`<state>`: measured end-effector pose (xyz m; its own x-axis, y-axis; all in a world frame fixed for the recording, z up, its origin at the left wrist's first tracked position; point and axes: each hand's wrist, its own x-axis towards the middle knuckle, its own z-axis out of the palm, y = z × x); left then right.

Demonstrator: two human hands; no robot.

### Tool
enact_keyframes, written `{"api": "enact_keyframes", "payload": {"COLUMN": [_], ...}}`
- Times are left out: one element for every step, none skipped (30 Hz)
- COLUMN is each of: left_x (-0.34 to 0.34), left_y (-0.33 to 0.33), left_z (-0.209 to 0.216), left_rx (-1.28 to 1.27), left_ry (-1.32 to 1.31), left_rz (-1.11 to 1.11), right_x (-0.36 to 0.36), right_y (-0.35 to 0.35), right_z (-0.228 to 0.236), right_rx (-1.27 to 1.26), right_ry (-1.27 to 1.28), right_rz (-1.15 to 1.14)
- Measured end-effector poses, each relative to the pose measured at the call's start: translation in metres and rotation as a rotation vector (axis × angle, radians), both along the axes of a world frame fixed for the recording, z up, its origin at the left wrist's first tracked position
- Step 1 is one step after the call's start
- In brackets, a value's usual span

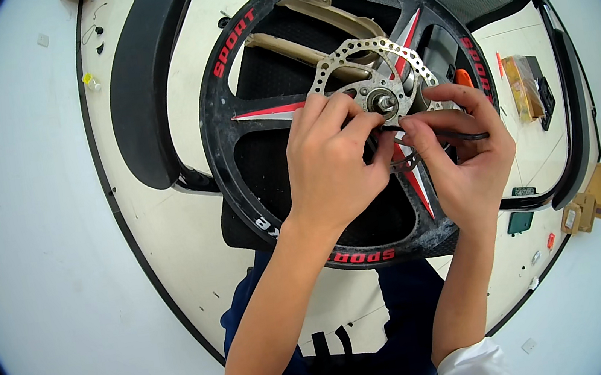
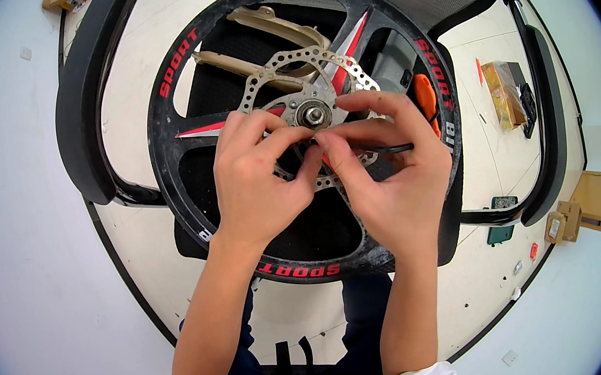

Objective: The person uses a hex key to tighten bolts on a bicycle disc brake rotor mounted on a wheel. They rotate the wheel to access different bolts and continue tightening them throughout the clip.

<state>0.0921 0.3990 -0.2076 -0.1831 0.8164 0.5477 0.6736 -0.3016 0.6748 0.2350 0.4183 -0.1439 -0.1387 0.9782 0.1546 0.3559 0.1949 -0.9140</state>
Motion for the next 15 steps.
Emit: {"api": "enact_keyframes", "payload": {"left_x": [0.0, 0.0, 0.0, -0.001, -0.003, -0.006, -0.011, -0.017, -0.023, -0.032, -0.036, -0.039, -0.045, -0.051, -0.056], "left_y": [0.0, 0.001, 0.001, 0.001, 0.0, -0.001, -0.004, -0.008, -0.012, -0.017, -0.022, -0.027, -0.032, -0.036, -0.04], "left_z": [0.0, 0.001, 0.002, 0.002, 0.003, 0.004, 0.005, 0.007, 0.008, 0.009, 0.01, 0.01, 0.01, 0.009, 0.008], "left_rx": [0.006, 0.013, 0.022, 0.031, 0.04, 0.023, 0.008, -0.01, -0.027, -0.033, -0.058, -0.089, -0.181, -0.274, -0.356], "left_ry": [0.006, 0.007, 0.006, -0.002, -0.009, -0.014, -0.018, -0.022, -0.051, -0.016, -0.077, -0.142, -0.117, -0.095, -0.07], "left_rz": [0.006, 0.01, 0.017, 0.023, 0.03, 0.035, 0.038, 0.041, 0.066, 0.074, 0.103, 0.134, 0.136, 0.14, 0.141], "right_x": [0.001, 0.004, 0.006, 0.009, 0.012, 0.015, 0.018, 0.019, 0.019, 0.018, 0.015, 0.012, 0.008, 0.005, 0.001], "right_y": [0.0, 0.001, 0.002, 0.002, 0.006, 0.007, 0.008, 0.008, 0.008, 0.008, 0.007, 0.006, 0.005, 0.005, 0.004], "right_z": [0.0, 0.001, 0.002, 0.004, 0.004, 0.006, 0.008, 0.01, 0.01, 0.009, 0.008, 0.005, 0.003, 0.0, -0.002], "right_rx": [0.01, -0.018, -0.041, -0.044, 0.024, 0.019, 0.004, -0.034, -0.035, -0.031, -0.046, -0.062, -0.057, -0.072, -0.079], "right_ry": [0.001, 0.04, 0.084, 0.134, 0.099, 0.14, 0.168, 0.186, 0.183, 0.208, 0.22, 0.223, 0.198, 0.204, 0.201], "right_rz": [0.026, 0.013, 0.005, 0.019, 0.015, 0.016, 0.009, -0.027, -0.023, 0.033, 0.051, 0.073, 0.08, 0.056, 0.047]}}
